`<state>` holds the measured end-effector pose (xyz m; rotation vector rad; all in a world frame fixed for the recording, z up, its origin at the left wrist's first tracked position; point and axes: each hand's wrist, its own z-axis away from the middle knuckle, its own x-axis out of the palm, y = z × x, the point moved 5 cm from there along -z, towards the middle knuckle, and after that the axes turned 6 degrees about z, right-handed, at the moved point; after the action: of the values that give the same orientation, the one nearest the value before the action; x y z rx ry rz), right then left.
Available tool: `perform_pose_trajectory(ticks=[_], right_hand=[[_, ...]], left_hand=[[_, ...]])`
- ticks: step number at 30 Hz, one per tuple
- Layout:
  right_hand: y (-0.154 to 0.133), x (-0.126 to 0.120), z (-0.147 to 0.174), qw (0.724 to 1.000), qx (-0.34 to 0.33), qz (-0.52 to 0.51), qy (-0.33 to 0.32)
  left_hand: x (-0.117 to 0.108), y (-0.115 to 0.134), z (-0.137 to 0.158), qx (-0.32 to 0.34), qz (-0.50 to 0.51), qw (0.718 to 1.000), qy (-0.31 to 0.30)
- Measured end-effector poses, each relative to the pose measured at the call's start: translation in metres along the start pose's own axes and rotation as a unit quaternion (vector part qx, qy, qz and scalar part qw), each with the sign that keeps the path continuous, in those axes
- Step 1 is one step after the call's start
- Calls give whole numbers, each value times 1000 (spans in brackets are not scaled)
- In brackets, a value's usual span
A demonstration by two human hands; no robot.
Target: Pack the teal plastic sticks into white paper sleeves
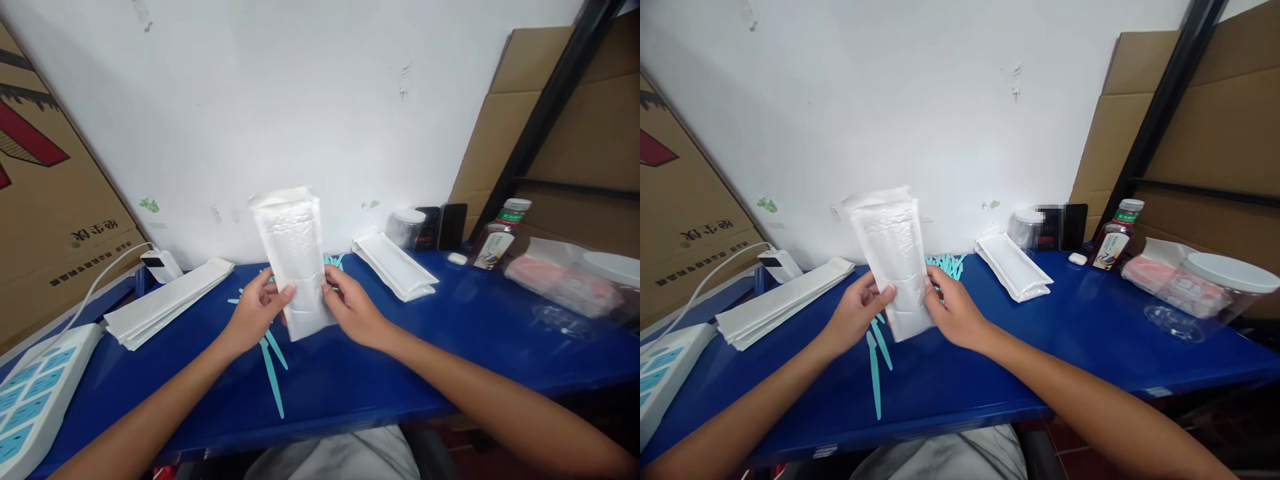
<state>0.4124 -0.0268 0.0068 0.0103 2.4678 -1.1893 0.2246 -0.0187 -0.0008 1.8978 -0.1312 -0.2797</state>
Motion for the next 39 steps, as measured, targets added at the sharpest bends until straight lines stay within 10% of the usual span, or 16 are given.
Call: perform_pose_trajectory(ticks=[11,18,25,34,39], right_hand=[[32,-6,-7,996,77,-46,15],[60,-134,-32,977,168,115,62],[120,-226,-18,886,292,358,44],[145,-231,-12,792,352,498,12],[97,-184,-27,827,112,545,79]], left_hand=[[6,-14,10,10,-52,999,-14],[-18,-6,4,129,-313,941,-25],[-42,-19,-9,131,-389,912,-13],[-47,-26,-12,114,-424,898,-20],[-59,-24,-19,87,-463,881,-46]])
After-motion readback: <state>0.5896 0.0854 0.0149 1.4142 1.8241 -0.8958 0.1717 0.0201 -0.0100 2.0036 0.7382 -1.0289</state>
